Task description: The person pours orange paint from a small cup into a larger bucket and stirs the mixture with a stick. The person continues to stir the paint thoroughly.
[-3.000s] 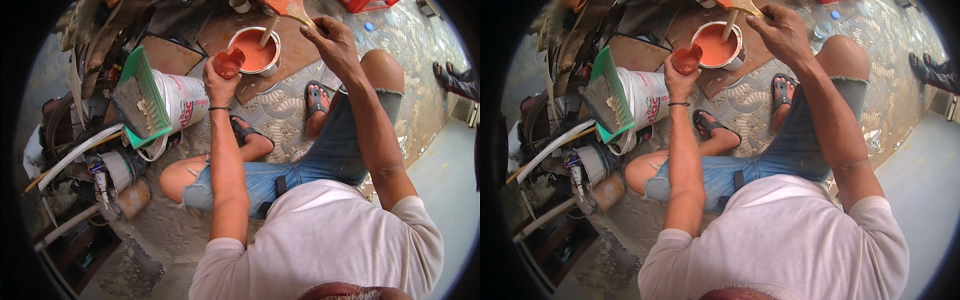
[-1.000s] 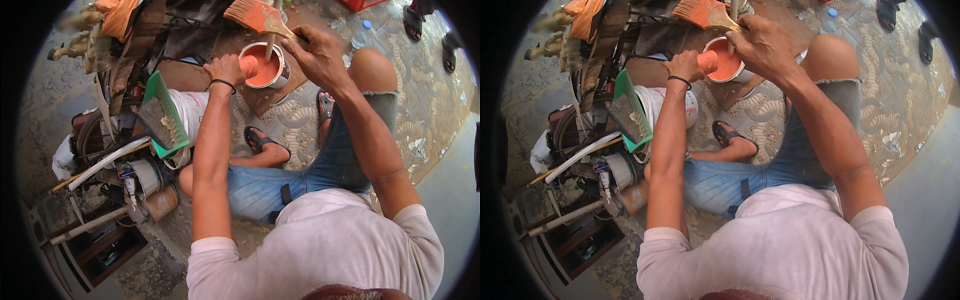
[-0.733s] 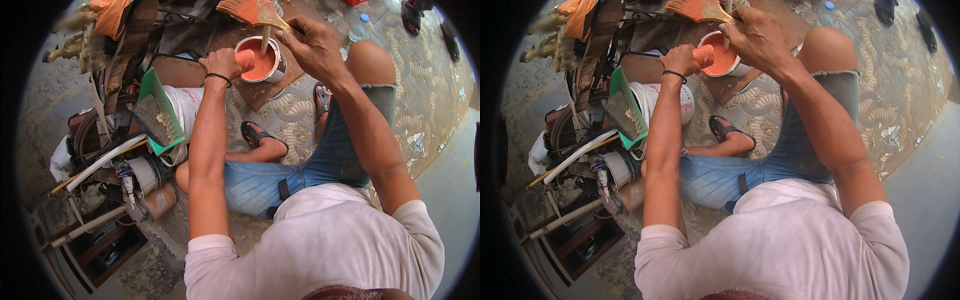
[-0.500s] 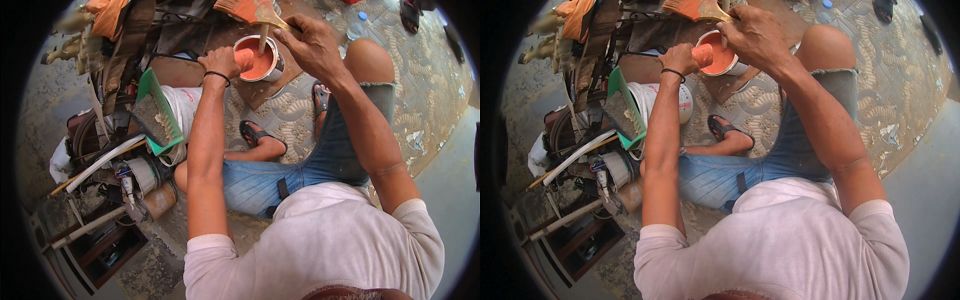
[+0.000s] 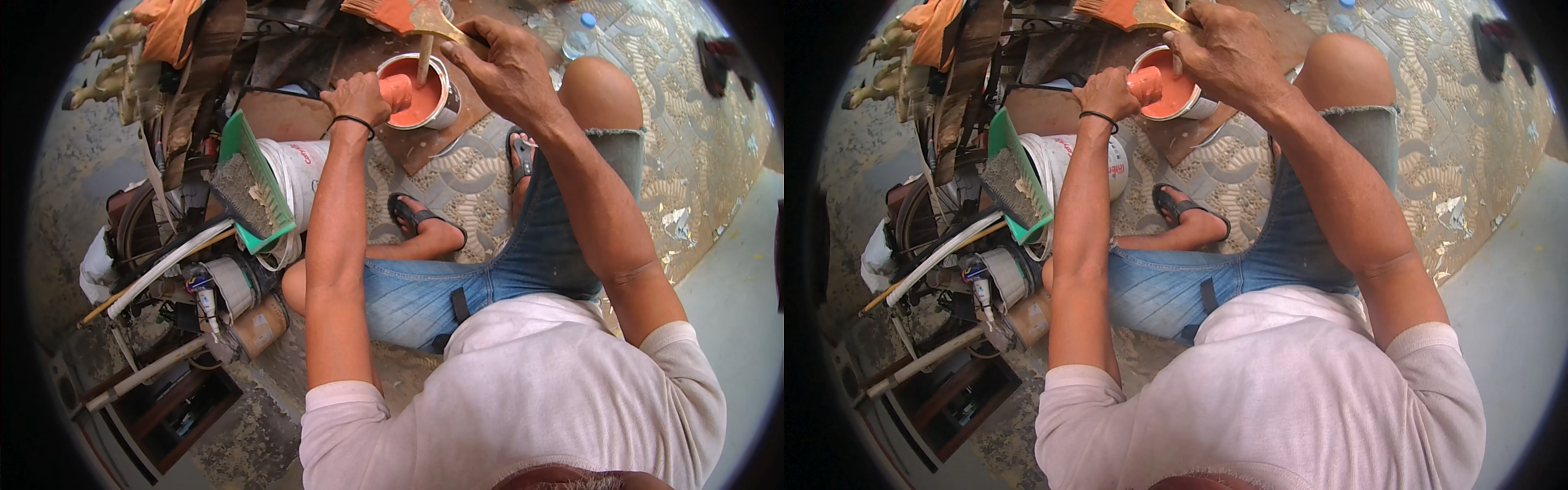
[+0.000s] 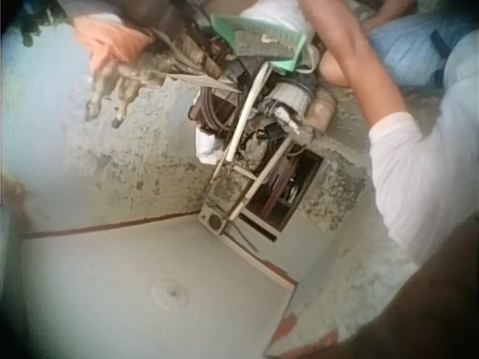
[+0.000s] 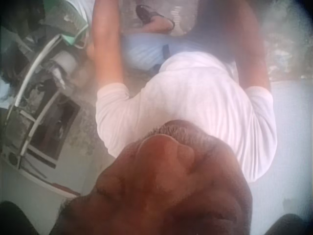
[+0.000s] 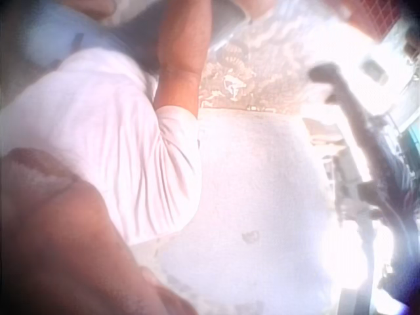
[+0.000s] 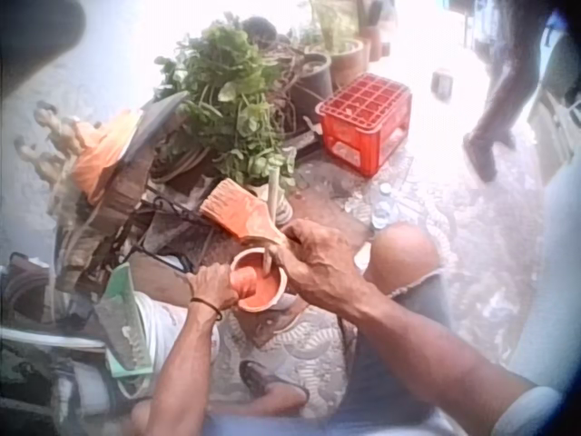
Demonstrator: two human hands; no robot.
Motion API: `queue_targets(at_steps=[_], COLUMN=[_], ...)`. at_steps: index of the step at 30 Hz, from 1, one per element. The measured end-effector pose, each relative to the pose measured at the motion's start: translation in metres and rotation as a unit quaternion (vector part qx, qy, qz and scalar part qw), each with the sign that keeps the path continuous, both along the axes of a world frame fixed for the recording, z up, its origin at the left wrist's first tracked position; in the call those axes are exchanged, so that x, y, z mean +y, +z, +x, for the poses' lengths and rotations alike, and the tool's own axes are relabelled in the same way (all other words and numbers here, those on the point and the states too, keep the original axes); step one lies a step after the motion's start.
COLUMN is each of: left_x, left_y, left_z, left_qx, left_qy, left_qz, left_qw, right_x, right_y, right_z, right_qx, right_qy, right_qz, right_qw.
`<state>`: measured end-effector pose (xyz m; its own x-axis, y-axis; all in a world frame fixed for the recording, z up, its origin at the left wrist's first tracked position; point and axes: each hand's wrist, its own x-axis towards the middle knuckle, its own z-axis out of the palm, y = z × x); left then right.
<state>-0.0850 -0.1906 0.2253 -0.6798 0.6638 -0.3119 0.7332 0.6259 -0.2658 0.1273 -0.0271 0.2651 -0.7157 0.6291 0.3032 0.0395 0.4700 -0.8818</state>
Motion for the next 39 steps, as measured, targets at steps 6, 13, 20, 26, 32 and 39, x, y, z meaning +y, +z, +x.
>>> queue_targets(at_steps=[6,13,20,26,32,39], left_x=[0.000,-0.002,-0.011,-0.027,-0.052,-0.110], left_y=[-0.001,-0.006,-0.010,-0.027,-0.053,-0.127], left_z=[0.002,0.002,0.010,0.031,0.033,0.055], left_qx=[-0.005,-0.020,0.006,0.020,-0.067,-0.196], left_qy=[0.001,0.013,0.033,0.083,0.133,0.129], left_qz=[0.007,0.015,0.069,0.114,0.190,0.615], left_qw=[1.000,1.000,0.997,0.990,0.970,0.753], right_x=[-0.001,-0.001,-0.001,0.000,0.002,-0.006], right_y=[-0.003,-0.004,-0.004,-0.005,-0.009,-0.005], right_z=[0.000,0.000,0.001,0.001,-0.004,0.002], right_qx=[0.011,0.008,0.015,0.006,0.002,-0.040], right_qy=[0.002,0.004,0.009,0.005,0.007,0.065], right_qz=[-0.008,-0.008,-0.021,0.009,-0.006,-0.011], right_qw=[1.000,1.000,1.000,1.000,1.000,0.997])
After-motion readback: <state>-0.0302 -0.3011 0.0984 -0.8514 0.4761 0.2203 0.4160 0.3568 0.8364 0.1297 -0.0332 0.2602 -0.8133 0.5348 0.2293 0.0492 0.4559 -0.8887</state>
